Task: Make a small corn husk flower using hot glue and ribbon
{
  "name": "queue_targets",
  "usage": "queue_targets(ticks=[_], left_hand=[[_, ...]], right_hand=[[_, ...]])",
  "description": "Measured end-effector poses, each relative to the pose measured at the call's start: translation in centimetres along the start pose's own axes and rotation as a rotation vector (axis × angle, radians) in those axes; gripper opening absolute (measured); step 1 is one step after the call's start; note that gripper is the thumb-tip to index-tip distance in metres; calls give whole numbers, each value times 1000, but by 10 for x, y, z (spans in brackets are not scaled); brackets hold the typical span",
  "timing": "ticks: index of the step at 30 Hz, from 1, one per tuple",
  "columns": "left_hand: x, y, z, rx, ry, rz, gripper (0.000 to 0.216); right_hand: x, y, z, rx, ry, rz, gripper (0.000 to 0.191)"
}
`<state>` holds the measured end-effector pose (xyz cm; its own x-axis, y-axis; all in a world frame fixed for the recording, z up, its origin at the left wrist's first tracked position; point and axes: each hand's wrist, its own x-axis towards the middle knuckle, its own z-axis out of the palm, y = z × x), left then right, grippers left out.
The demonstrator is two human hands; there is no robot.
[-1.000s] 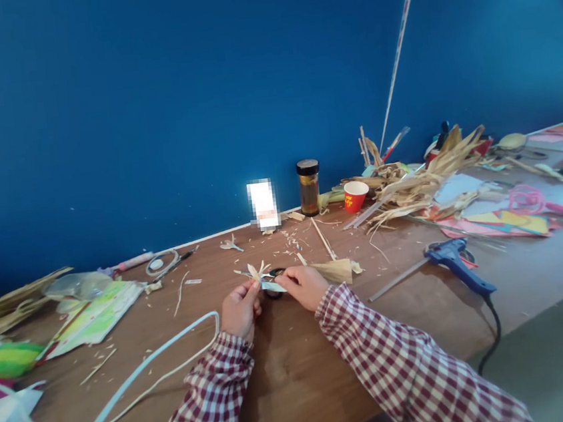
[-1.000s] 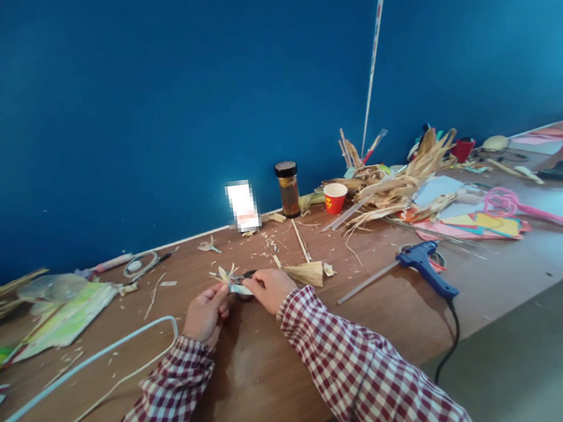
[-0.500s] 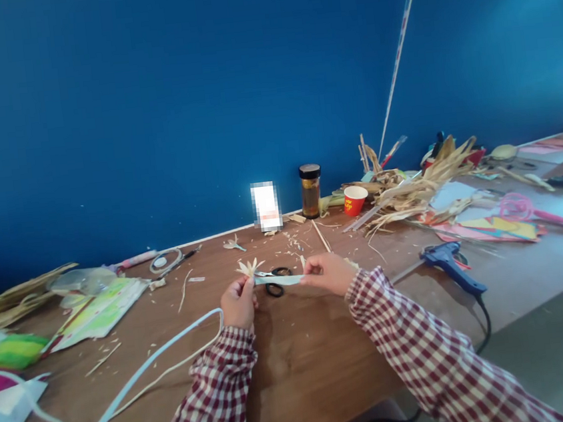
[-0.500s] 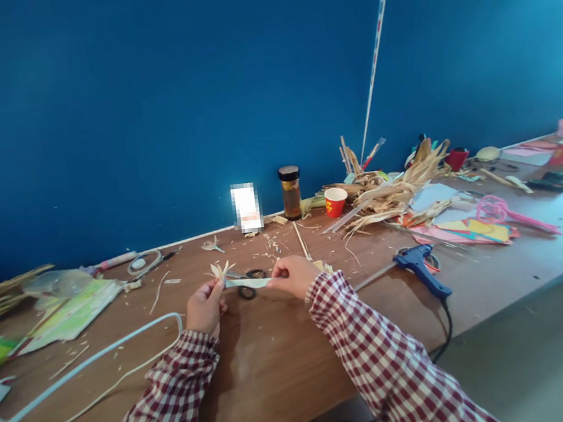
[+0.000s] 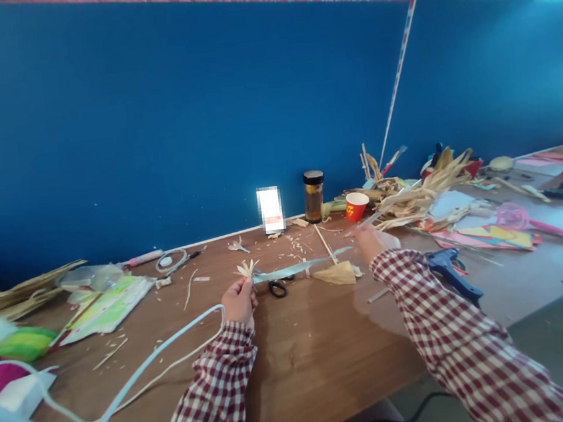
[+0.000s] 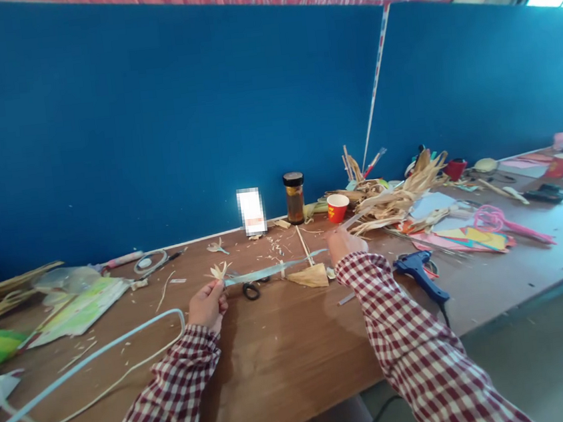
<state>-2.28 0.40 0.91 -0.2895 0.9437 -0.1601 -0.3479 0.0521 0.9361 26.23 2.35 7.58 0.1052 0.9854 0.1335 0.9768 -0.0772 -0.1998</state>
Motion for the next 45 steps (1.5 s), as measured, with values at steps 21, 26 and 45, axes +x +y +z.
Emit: queue_targets(ticks=[21, 26, 45], left_hand=[[-6, -31, 10, 242, -226, 122, 37], [-6, -33, 10, 280, -206, 171, 35], [-14, -27, 15, 383, -158, 236, 25]], right_hand=[[-44, -119, 95, 1193, -286, -153, 10], [-47, -120, 95, 1199, -304, -192, 12], [-42, -117, 106, 1069, -157, -243, 16]])
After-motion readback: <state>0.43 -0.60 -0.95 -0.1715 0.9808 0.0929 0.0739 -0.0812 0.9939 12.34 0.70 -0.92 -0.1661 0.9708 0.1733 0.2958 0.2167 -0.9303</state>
